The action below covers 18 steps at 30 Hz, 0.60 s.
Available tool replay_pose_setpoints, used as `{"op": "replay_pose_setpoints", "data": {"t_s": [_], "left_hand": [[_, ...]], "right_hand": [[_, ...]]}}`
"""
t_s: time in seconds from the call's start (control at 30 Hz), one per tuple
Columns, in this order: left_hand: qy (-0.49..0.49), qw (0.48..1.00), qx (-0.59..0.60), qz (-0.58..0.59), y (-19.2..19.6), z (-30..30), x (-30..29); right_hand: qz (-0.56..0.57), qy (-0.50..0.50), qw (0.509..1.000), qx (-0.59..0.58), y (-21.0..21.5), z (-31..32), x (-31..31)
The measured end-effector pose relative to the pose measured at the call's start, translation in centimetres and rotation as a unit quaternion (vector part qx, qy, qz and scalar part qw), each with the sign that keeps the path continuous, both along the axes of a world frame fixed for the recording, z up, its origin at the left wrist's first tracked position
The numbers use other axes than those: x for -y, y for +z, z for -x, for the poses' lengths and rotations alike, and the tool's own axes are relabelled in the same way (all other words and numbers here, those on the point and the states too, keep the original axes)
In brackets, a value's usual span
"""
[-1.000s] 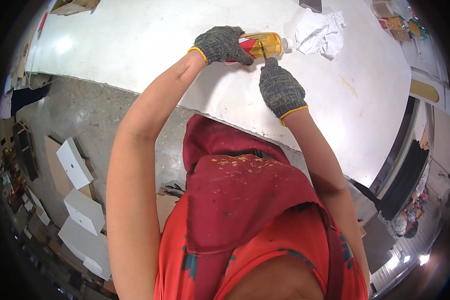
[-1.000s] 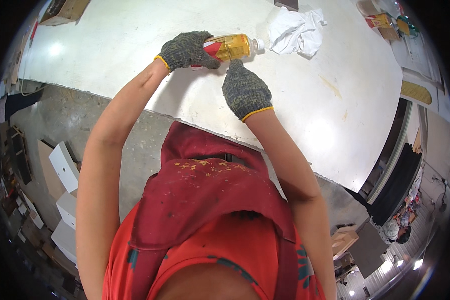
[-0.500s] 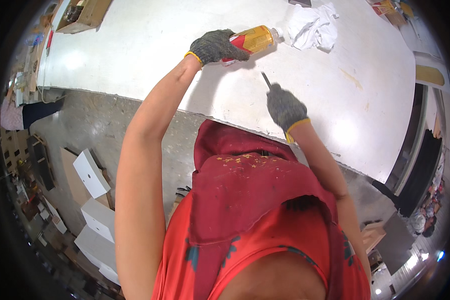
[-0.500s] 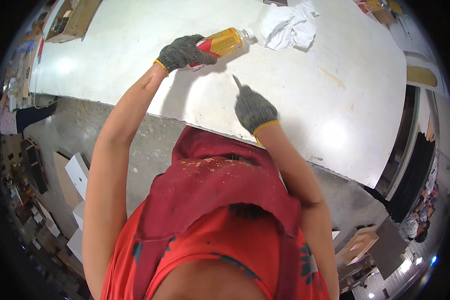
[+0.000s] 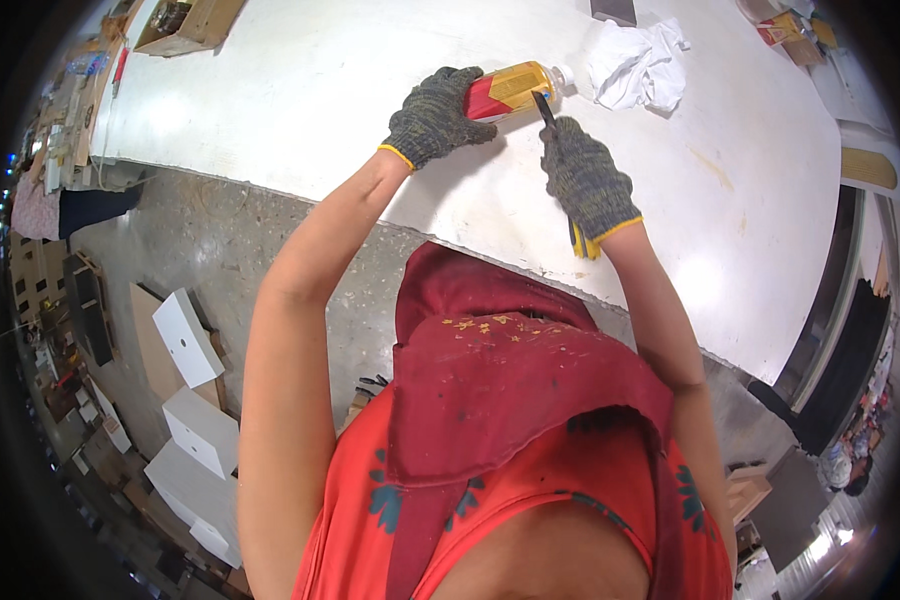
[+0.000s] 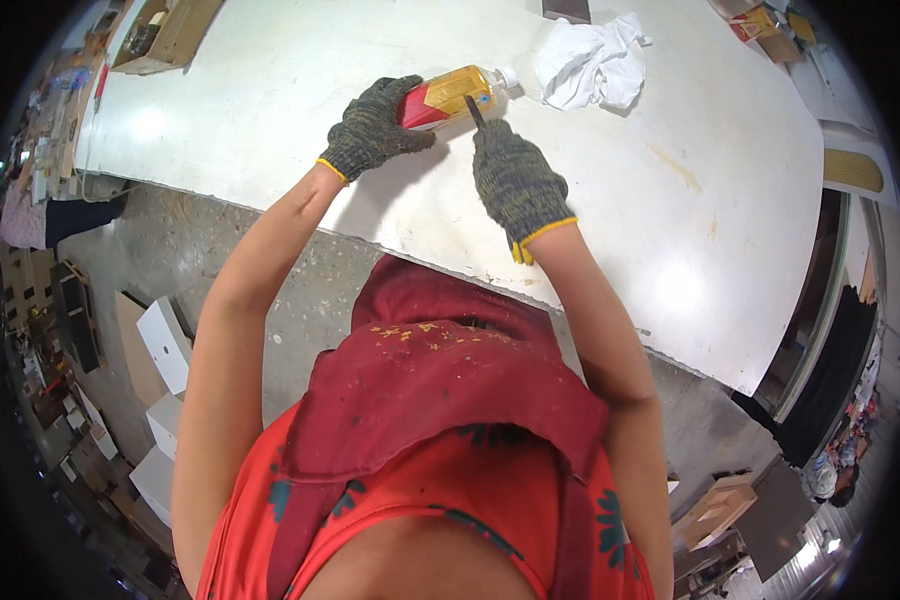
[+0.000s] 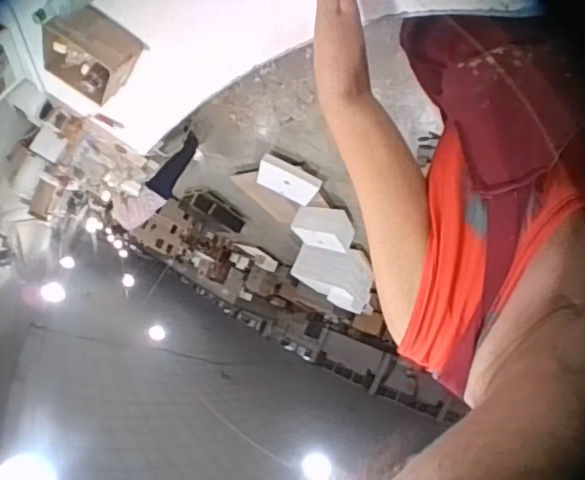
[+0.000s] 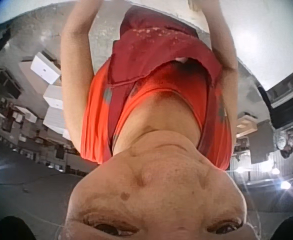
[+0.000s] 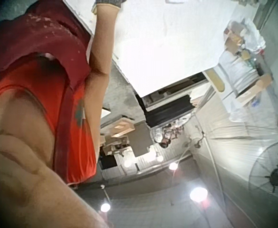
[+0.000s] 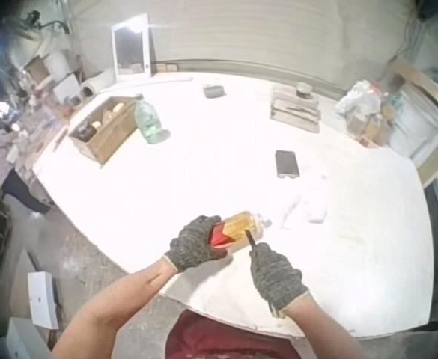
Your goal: The person uses a utility knife to cut and peel away a plastic label from a bottle, then places the bottle and the removed label on the work surface.
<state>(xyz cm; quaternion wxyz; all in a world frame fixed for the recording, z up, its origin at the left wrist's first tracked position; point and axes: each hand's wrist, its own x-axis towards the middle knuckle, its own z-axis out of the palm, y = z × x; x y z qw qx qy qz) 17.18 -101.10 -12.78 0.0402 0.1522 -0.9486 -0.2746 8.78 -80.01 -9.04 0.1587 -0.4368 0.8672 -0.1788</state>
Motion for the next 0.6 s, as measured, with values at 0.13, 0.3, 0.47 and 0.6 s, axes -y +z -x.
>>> {"op": "replay_pose_setpoints", "data": {"t_s": [0.13,0.3,0.47,0.6], "left_hand": [[0.01,0.999,0.033,-0.004,1.3,0.0,-0.7],[0.018,0.999,0.026,-0.014,0.9,0.1,-0.6],[0.016,0.999,0.047,-0.02,0.9,0.3,-0.4],[0.031,0.999,0.031,-0.008,0.4,0.2,-0.5]], "right_hand": [[-0.09,-0.018,0.995,0.027,0.7,1.0,2.7],[-0.152,0.024,0.988,0.001,1.3,1.4,4.6],[-0.156,0.036,0.987,-0.016,1.5,1.5,5.3],[-0.176,0.029,0.984,-0.014,2.0,1.2,5.7]]}}
